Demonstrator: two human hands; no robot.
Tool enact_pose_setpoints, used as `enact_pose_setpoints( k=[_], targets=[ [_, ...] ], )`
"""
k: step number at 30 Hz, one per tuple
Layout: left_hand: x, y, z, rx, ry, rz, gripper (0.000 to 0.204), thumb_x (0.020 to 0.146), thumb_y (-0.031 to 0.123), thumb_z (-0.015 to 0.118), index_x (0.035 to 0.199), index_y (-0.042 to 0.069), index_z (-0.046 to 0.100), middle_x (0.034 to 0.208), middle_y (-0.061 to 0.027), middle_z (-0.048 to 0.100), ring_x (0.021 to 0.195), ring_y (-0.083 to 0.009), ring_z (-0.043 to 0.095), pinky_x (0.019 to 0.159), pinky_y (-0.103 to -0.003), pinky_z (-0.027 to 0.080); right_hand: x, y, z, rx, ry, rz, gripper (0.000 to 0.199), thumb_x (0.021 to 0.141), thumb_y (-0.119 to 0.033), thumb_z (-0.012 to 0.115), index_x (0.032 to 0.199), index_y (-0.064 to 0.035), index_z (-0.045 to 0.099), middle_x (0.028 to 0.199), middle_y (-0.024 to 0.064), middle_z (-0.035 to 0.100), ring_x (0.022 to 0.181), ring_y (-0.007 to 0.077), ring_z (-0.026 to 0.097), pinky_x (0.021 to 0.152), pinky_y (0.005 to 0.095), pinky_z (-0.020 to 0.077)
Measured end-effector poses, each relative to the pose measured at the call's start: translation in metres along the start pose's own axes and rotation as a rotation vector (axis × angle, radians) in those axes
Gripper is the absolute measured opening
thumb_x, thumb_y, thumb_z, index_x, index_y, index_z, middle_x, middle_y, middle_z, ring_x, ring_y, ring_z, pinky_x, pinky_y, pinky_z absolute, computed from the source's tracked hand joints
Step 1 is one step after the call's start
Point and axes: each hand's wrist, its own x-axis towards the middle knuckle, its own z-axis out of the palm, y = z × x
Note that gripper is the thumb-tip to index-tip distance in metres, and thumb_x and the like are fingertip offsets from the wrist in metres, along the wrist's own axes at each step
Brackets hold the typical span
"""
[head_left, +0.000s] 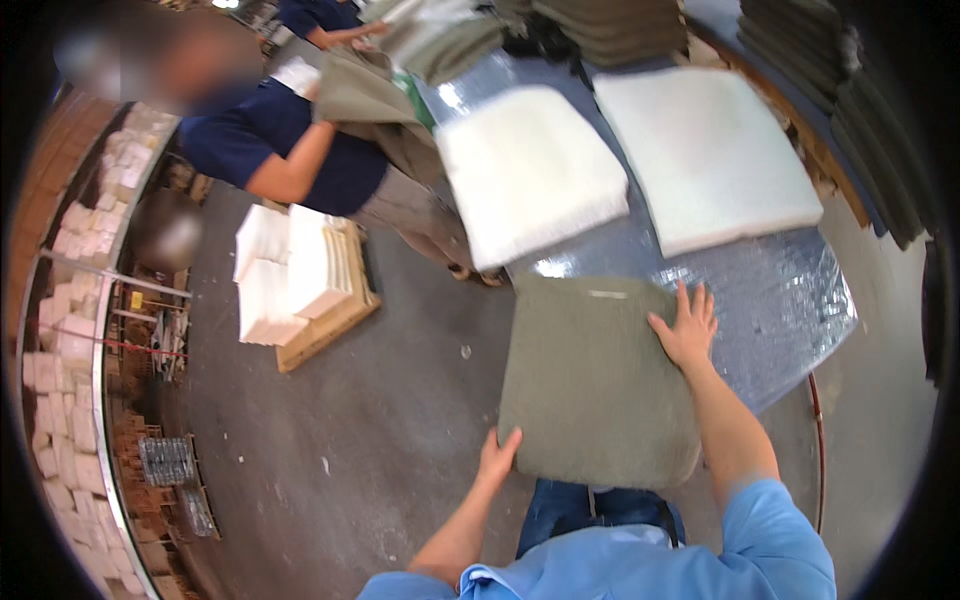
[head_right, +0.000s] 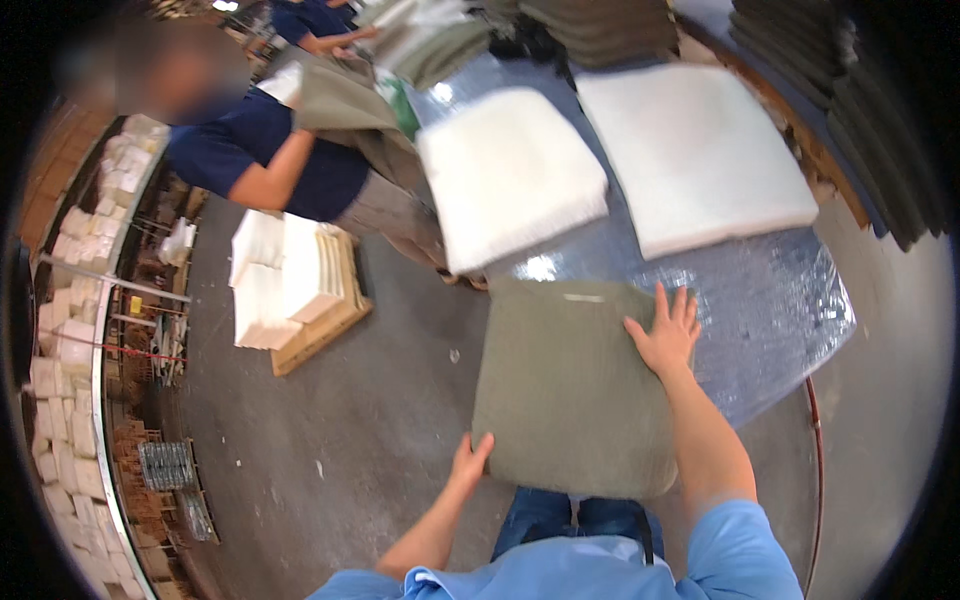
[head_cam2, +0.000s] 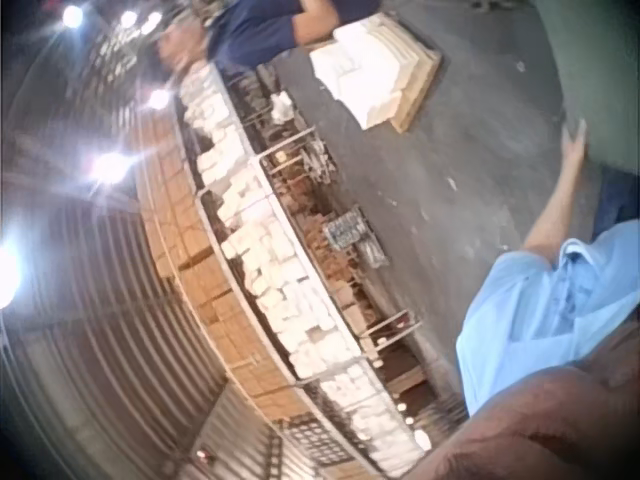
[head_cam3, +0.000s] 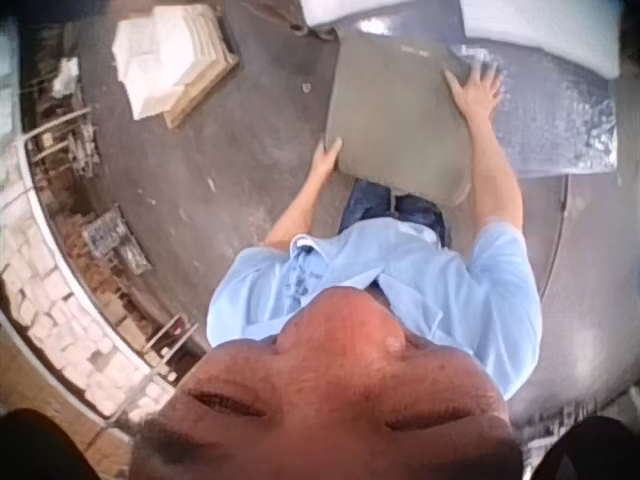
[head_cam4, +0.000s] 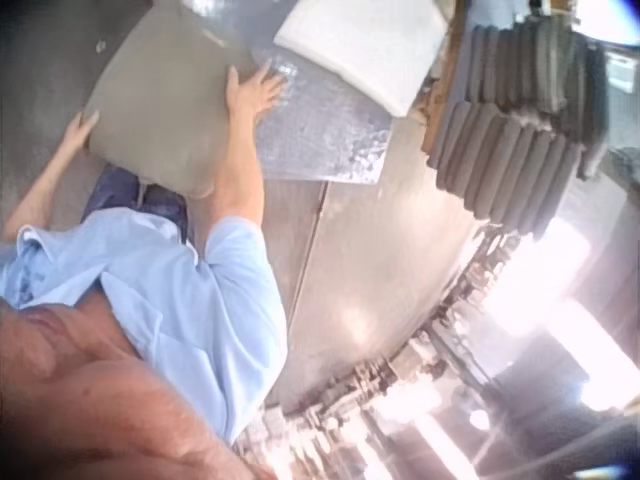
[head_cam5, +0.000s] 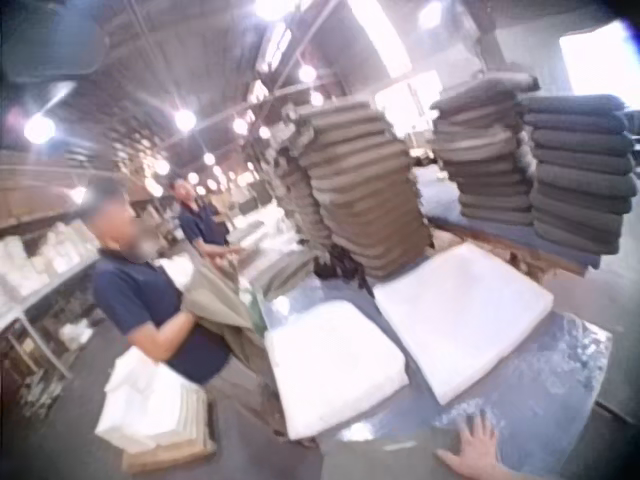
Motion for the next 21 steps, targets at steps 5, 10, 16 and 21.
enact_pose_setpoints(
  k=[5, 10, 16, 21],
  targets=[
    [-0.038, 0.025, -0.002, -0.108, 0.054, -0.105, 0.082, 0.091, 0.056, 0.08, 0.142, -0.003, 0.055, 0.132, -0.02, 0.07, 0.117, -0.0322, 0.07, 0.097, -0.044, 0.057, -0.085, 0.077, 0.021, 0.351, 0.243, 0.075, 0.085, 0.098, -0.036, 0.072, 0.166, -0.0059, 0.03, 0.167, 0.032, 0.031, 0.152, 0.0496, 0.035, 0.124, 0.0533, 0.0333],
    [-0.079, 0.092, -0.014, 0.246, 0.202, 0.311, 0.08, 0.09, 0.055, 0.08, 0.142, 0.0, 0.055, 0.124, -0.0238, 0.074, 0.116, -0.036, 0.072, 0.097, -0.044, 0.056, -0.178, 0.08, 0.03, 0.556, 0.118, 0.129, 0.075, 0.104, -0.037, 0.063, 0.163, -0.0025, 0.035, 0.16, 0.031, 0.045, 0.147, 0.0476, 0.045, 0.123, 0.0493, 0.0358],
    [-0.162, 0.257, 0.023, 0.438, 0.106, 0.951, 0.064, 0.095, 0.04, 0.076, 0.144, 0.002, 0.057, 0.126, -0.0225, 0.072, 0.109, -0.0349, 0.073, 0.093, -0.041, 0.056, -0.166, 0.055, 0.014, 1.259, -0.032, 0.541, 0.08, 0.109, -0.047, 0.053, 0.169, -0.0054, 0.02, 0.168, 0.0234, 0.036, 0.148, 0.0376, 0.047, 0.124, 0.0448, 0.0346],
    [-0.217, 0.342, 0.05, 0.463, 0.055, 1.344, 0.051, 0.095, 0.033, 0.073, 0.136, 0.004, 0.065, 0.113, -0.0194, 0.071, 0.095, -0.033, 0.07, 0.086, -0.042, 0.055, -0.236, 0.0, 0.005, 1.821, -0.387, 0.43, 0.077, 0.112, -0.054, 0.044, 0.169, -0.0087, 0.018, 0.167, 0.0176, 0.038, 0.149, 0.0328, 0.045, 0.123, 0.0497, 0.0351]
  ],
)
